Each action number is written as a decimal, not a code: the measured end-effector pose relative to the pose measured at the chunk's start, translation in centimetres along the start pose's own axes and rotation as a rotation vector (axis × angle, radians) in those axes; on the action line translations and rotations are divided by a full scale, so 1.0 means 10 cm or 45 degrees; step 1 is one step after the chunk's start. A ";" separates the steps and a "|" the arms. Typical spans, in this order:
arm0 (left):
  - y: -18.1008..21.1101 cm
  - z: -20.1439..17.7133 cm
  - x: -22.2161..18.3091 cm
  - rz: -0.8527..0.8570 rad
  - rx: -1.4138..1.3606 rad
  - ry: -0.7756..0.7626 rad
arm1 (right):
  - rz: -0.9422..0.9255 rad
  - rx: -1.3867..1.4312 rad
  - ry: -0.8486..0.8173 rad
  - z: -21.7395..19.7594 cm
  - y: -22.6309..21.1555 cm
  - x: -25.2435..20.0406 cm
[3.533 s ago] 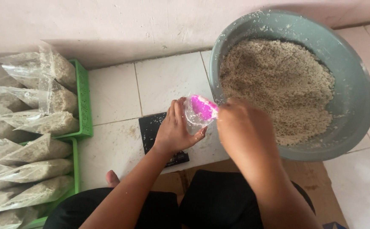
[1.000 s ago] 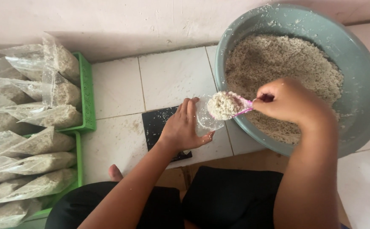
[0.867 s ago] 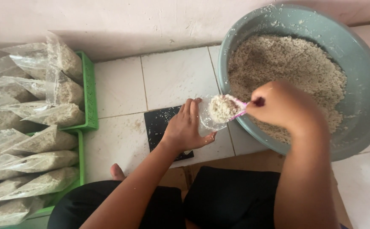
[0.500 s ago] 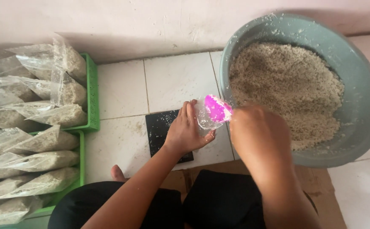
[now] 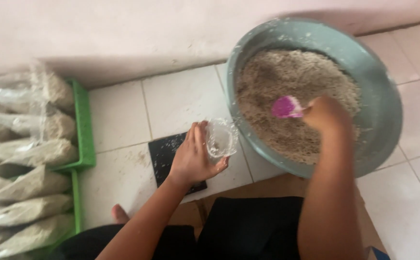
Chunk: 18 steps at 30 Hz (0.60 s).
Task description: The person scoops grains from a large basin into small plastic bags using a pink scoop, weighs each bag on a digital scale, and places the filled bags into a green tray.
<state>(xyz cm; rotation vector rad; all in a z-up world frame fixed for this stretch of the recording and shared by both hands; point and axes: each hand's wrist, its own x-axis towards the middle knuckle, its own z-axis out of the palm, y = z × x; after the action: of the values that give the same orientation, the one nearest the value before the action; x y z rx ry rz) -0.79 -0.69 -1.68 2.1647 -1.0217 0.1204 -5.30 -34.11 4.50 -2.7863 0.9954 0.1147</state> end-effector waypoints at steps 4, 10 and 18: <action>0.00 0.10 -0.03 0.038 0.045 0.031 | 0.056 -0.055 -0.105 0.31 -0.08 0.14; -0.02 0.12 -0.04 0.076 0.043 -0.023 | -0.105 -0.085 -0.295 0.49 -0.48 0.14; -0.05 0.13 -0.03 0.033 0.015 -0.057 | -0.193 0.187 -0.514 0.25 -0.38 0.02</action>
<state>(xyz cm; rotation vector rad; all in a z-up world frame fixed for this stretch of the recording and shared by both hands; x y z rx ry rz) -0.92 -1.14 -3.01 2.1740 -1.0775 0.0904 -2.73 -30.89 2.59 -2.5474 0.6628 0.5346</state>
